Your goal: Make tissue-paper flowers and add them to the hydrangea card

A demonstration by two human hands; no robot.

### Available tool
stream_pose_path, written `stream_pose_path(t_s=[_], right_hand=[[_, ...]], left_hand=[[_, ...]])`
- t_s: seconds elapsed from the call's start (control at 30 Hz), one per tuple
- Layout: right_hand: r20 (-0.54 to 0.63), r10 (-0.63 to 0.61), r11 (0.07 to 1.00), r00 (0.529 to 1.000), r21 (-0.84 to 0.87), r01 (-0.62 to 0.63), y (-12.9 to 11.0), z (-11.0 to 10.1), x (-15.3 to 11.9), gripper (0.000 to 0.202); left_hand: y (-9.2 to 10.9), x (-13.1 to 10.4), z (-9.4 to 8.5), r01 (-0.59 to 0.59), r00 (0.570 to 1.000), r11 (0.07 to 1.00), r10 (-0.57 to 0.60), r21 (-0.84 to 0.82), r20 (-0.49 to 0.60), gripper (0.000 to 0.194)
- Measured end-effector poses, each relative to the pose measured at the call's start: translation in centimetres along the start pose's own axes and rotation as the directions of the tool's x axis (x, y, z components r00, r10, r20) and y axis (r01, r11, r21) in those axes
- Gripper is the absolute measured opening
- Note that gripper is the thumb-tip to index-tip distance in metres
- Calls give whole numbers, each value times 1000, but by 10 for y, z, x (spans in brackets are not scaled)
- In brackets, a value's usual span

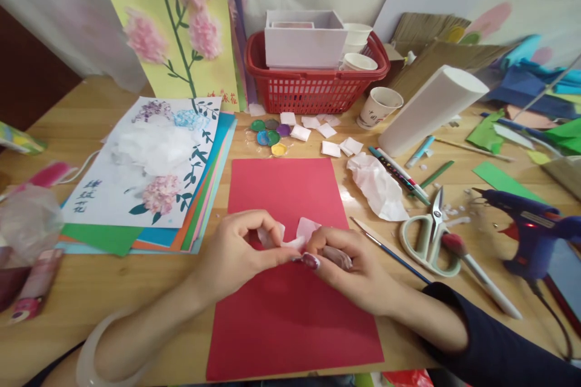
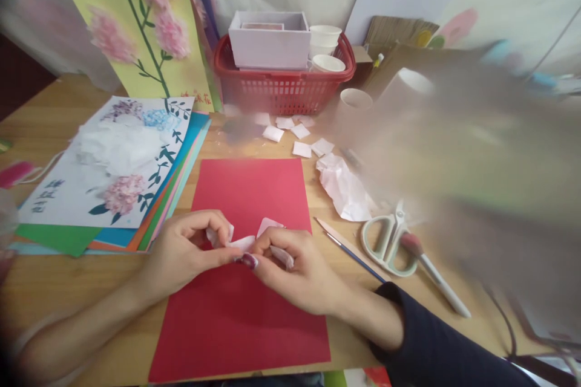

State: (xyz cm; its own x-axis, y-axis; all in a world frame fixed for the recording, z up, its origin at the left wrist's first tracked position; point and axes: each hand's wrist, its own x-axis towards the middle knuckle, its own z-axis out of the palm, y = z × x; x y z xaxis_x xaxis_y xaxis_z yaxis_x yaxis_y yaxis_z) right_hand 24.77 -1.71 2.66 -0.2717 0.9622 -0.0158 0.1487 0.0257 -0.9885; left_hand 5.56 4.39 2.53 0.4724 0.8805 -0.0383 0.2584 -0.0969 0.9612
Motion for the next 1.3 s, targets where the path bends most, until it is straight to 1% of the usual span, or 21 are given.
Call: stream_pose_path(t_s=[0.13,0.23,0.33,0.4,0.5,0.57,0.63,0.7,0.8,0.9,1.0,1.1,1.17,1.3], right_hand=[[103,69,997,992,18,-72,-2,0,2,28],[163,115,993,980,19,-120,-2,1,3,29],[178,107,994,978,0,-109,-1,2,2,28],[163,85,996,983,-6,-86,0,2,1,29],[153,94,994,984,49,-102,1,0,0,29],[142,130,984,981,105,-146,2,-1,0,29],[116,151,975,982,148,-167,3,-2,0,29],[81,136,973,987,179,-149,5,-2,1,29],[58,99,977,993,182,-108,6,-3,2,27],[69,72,993,995,85,-78,5,-4,1,26],[73,-11,997,997,-75,16,4,-5,1,22],[64,-73,977,995,-198,84,4,-5,2,19],[54,-89,966,995,-240,99,5,-4,3,19],[36,-107,958,994,-264,113,5,-3,4,19]], left_hand=[[3,-1,1,-17,993,998,10,57,121,26],[5,-2,2,-28,982,996,13,80,190,25],[6,-4,2,-44,974,995,24,85,226,24],[7,-4,2,-56,971,995,37,76,235,22],[7,-2,0,-14,969,1000,19,-25,245,14],[6,-1,-2,33,971,992,-3,-119,237,16],[5,-1,-3,44,979,983,-7,-180,205,17],[5,-1,-3,16,987,982,14,-188,159,15],[4,-3,-2,-36,994,990,49,-139,94,16],[5,-4,0,-83,995,995,86,-56,50,13],[6,-4,3,-115,993,992,115,47,12,11],[4,-4,4,-182,982,973,187,146,-24,12],[2,-3,3,-212,976,963,219,169,-23,14],[1,-3,1,-176,983,972,181,154,-19,14]])
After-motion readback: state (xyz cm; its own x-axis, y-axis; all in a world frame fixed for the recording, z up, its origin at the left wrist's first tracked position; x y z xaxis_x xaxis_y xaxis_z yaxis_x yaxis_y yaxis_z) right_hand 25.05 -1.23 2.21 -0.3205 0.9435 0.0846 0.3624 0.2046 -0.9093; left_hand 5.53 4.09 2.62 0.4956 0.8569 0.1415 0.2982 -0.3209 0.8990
